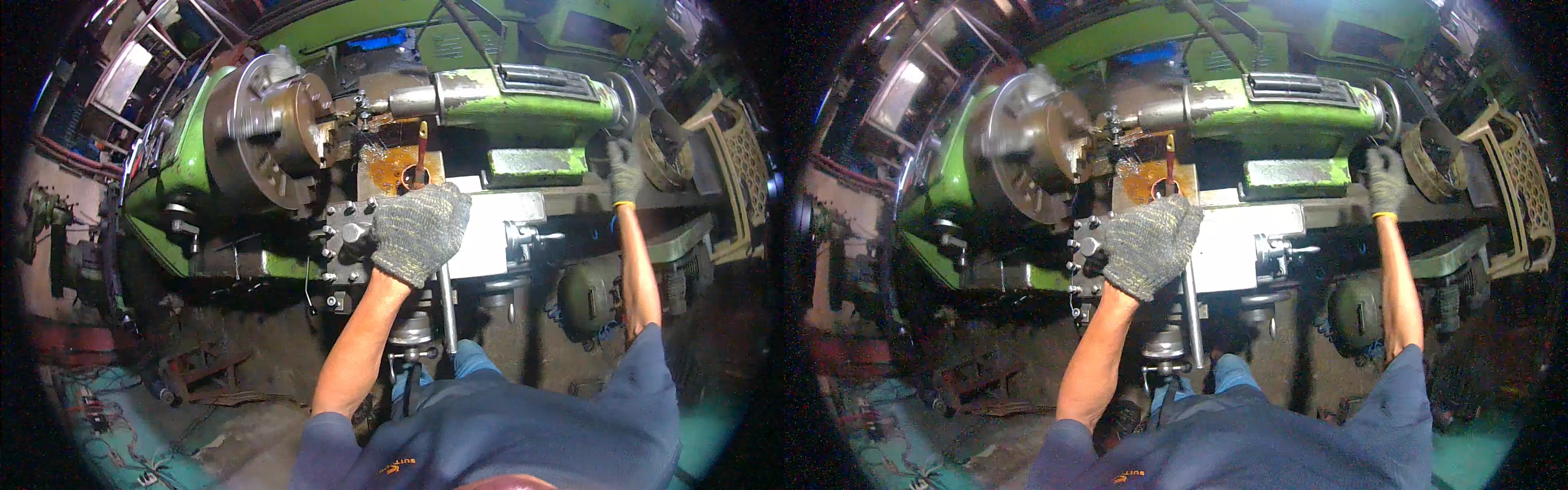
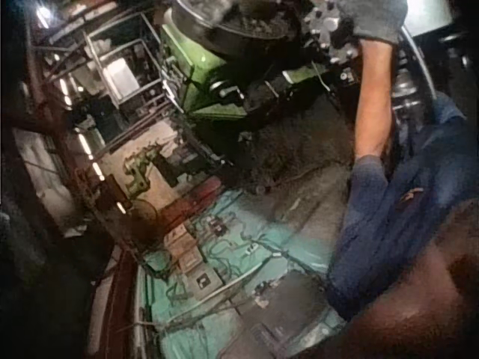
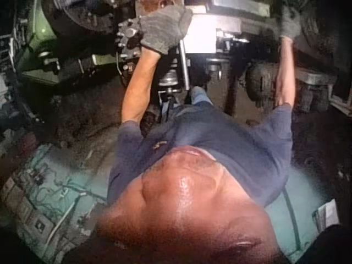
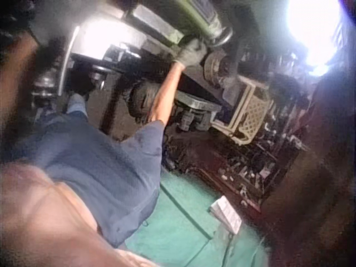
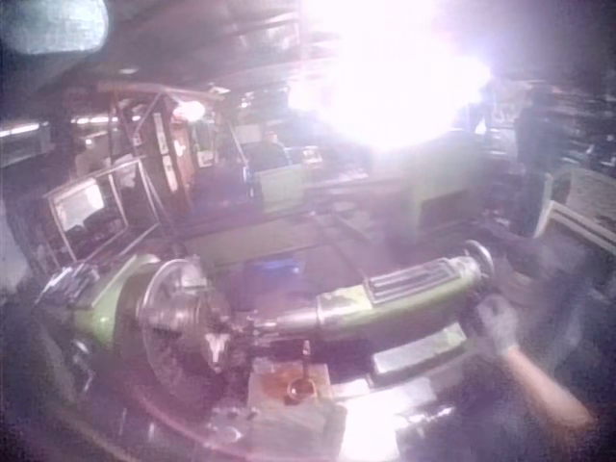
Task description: The person operates a green industrial lathe to machine a cylindrical metal workpiece. They adjust the tool post and cross-slide, apply cutting fluid with a brush, and use a caliper to measure the workpiece diameter while the machine is running. The person also uses a compressed air nozzle to clear metal shavings from the work area.
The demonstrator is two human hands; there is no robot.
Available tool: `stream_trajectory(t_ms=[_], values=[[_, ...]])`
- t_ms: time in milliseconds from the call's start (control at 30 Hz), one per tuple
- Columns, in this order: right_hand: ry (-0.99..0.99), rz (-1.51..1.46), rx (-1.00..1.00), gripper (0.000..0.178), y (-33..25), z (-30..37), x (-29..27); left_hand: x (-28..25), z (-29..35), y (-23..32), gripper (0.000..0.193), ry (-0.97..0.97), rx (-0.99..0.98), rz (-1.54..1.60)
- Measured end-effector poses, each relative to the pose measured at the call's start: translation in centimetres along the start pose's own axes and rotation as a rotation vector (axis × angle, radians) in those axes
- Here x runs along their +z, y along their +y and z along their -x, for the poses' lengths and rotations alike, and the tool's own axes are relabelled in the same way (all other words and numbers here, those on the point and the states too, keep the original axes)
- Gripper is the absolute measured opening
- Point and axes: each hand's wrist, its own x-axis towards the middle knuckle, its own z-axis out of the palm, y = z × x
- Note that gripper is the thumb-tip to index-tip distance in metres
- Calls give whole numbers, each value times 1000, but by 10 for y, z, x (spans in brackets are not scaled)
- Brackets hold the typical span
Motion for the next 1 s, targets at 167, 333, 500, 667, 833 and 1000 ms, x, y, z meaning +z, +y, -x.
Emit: stream_trajectory(t_ms=[167, 333, 500, 667, 833, 1000], values=[[148, 301, -32, 65, 58, -125, 3, -6, -3, 6, 15, -10, -25, -28], [-87, 491, 96, 69, 50, -187, 31, -6, -3, 6, 14, -15, -42, -11], [28, 606, 32, 60, 70, -189, 39, -1, 0, 4, 18, 64, -31, 52], [23, 641, 26, 58, 56, -181, 40, -3, 3, 6, 22, -6, -49, 8], [52, 664, 42, 55, 56, -182, 37, -1, 3, 1, 22, -113, -8, 26], [42, 665, 58, 52, 43, -175, 34, 3, 5, -1, 23, -178, 27, 19]])
